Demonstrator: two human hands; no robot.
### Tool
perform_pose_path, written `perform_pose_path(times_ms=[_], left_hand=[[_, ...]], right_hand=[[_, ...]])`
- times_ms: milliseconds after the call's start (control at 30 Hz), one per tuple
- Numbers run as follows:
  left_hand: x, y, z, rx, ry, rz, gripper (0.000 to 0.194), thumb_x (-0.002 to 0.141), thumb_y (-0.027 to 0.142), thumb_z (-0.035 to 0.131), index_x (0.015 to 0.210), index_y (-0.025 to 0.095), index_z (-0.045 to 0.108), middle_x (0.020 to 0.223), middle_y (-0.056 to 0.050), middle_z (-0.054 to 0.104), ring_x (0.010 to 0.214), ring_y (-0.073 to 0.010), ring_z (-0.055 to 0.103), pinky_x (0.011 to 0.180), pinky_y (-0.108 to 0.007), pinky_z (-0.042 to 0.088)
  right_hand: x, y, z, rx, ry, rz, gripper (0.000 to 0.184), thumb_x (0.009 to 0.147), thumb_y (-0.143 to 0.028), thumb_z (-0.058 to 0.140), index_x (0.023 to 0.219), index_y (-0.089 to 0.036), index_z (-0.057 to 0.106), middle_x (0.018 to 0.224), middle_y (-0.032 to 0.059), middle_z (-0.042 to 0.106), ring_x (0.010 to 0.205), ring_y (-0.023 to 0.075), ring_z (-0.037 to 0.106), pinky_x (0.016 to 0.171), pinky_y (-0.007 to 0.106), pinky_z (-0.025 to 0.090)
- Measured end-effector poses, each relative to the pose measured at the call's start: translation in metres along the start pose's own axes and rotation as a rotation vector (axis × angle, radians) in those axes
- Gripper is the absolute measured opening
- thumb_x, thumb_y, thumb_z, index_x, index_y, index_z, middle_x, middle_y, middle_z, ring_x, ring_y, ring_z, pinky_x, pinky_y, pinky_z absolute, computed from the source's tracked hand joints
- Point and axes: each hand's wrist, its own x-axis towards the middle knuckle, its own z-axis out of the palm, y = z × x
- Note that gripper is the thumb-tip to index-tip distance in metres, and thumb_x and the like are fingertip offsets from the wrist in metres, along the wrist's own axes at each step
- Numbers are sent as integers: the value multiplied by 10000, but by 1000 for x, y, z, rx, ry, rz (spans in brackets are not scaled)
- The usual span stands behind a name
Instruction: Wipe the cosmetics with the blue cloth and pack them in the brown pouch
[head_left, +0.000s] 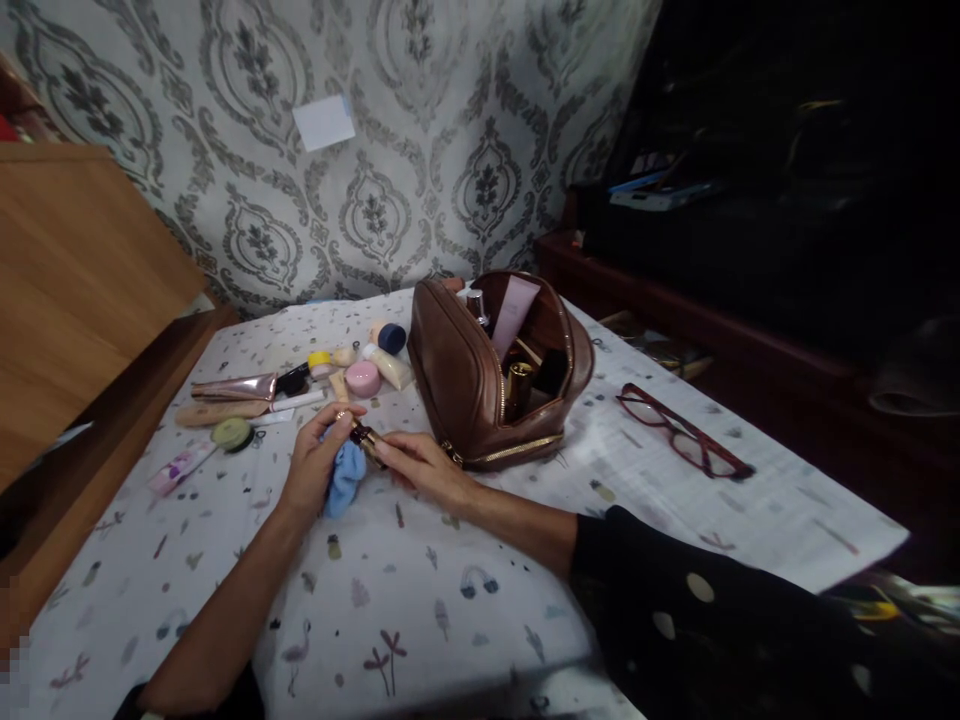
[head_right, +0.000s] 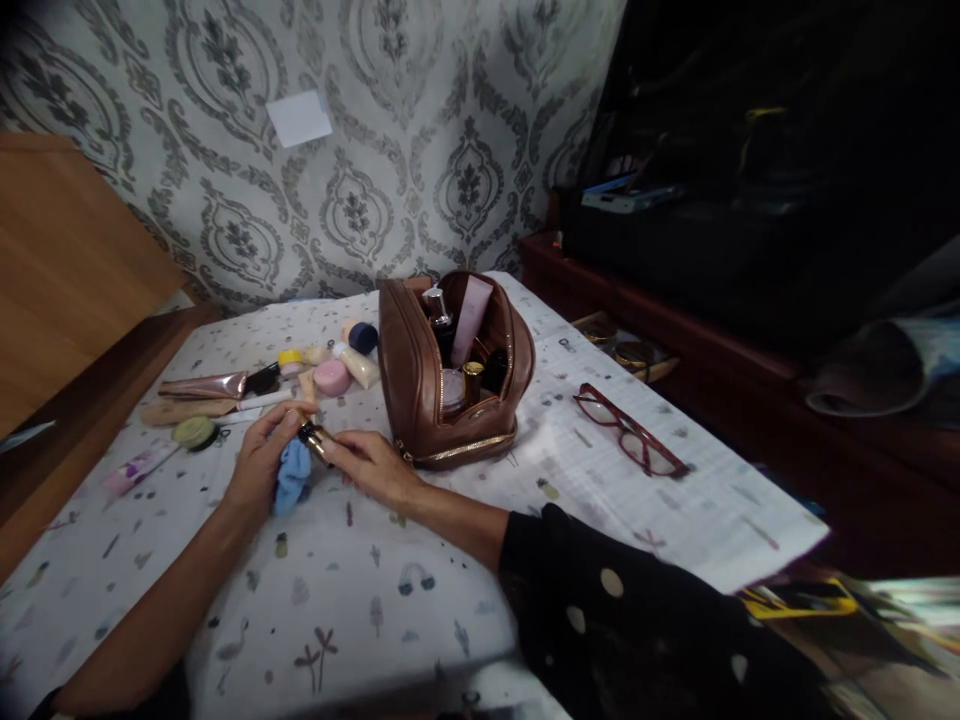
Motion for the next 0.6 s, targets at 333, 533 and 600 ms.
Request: perform_pose_path(times_ms=[333,533,600], left_hand=[[0,-6,-1,-154,-375,-101,480,796,432,745,1196,194,630,1022,-77,692,797,-201,670,661,-286,544],[-1,-2,-2,-11,-314,54,364,852,456,690,1111,201,671,953,-48,686,841,-181,631,758,-255,508],[0,-2,-4,46,-303,72,356,863,495,666,1048,191,690,853,-32,667,787,-164,602,718,-234,484]], right_hand=[[4,12,6,270,102,29,641,688,-725,719,1007,-213,502,673,-54,556,504,104,499,409,219,325],[-3,3,4,47,135,-55,528,832,-658,623,1120,-225,529,696,-57,515,561,101,454,505,227,326],[-6,-2,3,-56,170,-114,457,864,-595,617,1107,-212,560,669,-60,467,613,113,444,561,234,333]])
